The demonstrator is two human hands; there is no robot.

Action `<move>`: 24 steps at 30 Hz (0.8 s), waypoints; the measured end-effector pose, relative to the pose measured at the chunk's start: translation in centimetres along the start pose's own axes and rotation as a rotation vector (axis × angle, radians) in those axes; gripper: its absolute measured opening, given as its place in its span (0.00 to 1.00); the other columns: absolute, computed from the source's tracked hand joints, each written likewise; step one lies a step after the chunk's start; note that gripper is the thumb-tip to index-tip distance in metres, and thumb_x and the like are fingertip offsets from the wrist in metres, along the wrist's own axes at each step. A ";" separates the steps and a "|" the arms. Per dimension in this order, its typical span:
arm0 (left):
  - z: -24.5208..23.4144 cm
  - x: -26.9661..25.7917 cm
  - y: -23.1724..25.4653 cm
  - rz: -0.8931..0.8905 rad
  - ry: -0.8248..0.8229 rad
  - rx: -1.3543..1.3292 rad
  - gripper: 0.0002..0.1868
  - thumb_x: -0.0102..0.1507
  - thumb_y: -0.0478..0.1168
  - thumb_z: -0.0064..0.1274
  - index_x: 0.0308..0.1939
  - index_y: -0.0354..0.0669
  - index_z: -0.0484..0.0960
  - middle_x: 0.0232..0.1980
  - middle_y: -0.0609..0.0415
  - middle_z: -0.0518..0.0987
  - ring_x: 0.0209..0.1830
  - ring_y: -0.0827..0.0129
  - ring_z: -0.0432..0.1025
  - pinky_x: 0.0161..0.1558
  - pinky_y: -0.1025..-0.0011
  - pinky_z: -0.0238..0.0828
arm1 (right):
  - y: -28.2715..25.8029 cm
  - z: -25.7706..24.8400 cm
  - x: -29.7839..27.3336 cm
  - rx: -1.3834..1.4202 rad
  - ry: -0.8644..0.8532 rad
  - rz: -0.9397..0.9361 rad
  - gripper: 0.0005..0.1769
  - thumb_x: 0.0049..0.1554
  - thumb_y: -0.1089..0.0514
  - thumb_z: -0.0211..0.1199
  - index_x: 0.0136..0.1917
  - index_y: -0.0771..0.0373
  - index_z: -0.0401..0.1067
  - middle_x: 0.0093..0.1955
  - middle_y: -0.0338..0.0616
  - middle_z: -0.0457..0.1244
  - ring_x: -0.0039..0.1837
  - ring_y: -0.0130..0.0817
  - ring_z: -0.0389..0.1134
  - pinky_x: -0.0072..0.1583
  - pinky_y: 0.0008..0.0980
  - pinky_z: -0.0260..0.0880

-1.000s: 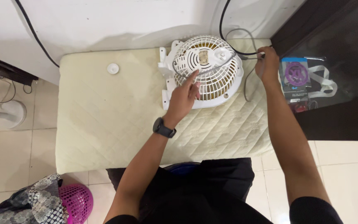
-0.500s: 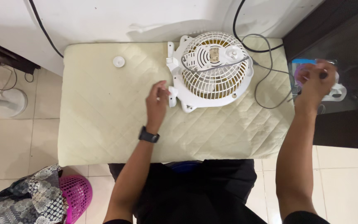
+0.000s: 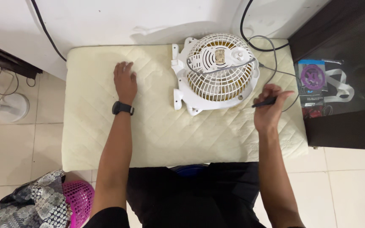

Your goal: The person uses a screwdriver to remove screws from the base and rear housing of a white electric fan placed on a mattress. The fan is rotated and repositioned several times while screws are removed and set aside. The clip ends before any reassembly is shown.

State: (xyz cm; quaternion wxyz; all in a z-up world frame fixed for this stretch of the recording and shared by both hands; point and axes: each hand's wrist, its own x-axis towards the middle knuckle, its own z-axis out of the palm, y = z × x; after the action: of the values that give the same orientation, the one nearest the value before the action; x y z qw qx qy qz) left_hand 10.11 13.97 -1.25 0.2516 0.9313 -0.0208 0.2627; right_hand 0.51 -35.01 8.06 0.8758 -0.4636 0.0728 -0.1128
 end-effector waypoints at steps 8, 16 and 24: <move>0.7 -3.2 4.7 -0.249 0.020 -0.227 0.12 0.74 0.37 0.48 0.59 0.40 0.80 0.55 0.45 0.80 0.57 0.50 0.69 0.61 0.56 0.66 | 2.2 0.2 -4.1 -0.316 0.043 0.230 0.29 0.68 0.31 0.41 0.49 0.58 0.64 0.36 0.39 0.58 0.32 0.24 0.49 0.34 0.26 0.47; -1.3 -8.2 15.4 -0.069 0.188 -0.235 0.14 0.69 0.35 0.51 0.59 0.39 0.79 0.64 0.42 0.73 0.61 0.49 0.65 0.61 0.56 0.65 | 2.1 1.8 -7.4 -0.287 -0.114 0.208 0.17 0.61 0.67 0.58 0.60 0.59 0.58 0.54 0.45 0.64 0.47 0.30 0.65 0.49 0.28 0.69; -2.1 -11.3 21.4 0.145 -0.054 -0.314 0.15 0.61 0.43 0.63 0.51 0.47 0.83 0.56 0.56 0.77 0.58 0.54 0.67 0.61 0.57 0.61 | 3.0 5.8 -6.5 -0.664 -0.542 -0.135 0.21 0.68 0.68 0.54 0.72 0.67 0.57 0.62 0.53 0.67 0.55 0.33 0.69 0.58 0.33 0.73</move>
State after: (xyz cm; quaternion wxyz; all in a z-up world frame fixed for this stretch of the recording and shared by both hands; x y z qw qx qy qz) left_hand -4.33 -4.75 4.47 0.3739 0.8833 -0.1353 0.2483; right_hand -4.02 -27.00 8.96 0.6574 -0.7367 -0.1581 -0.0144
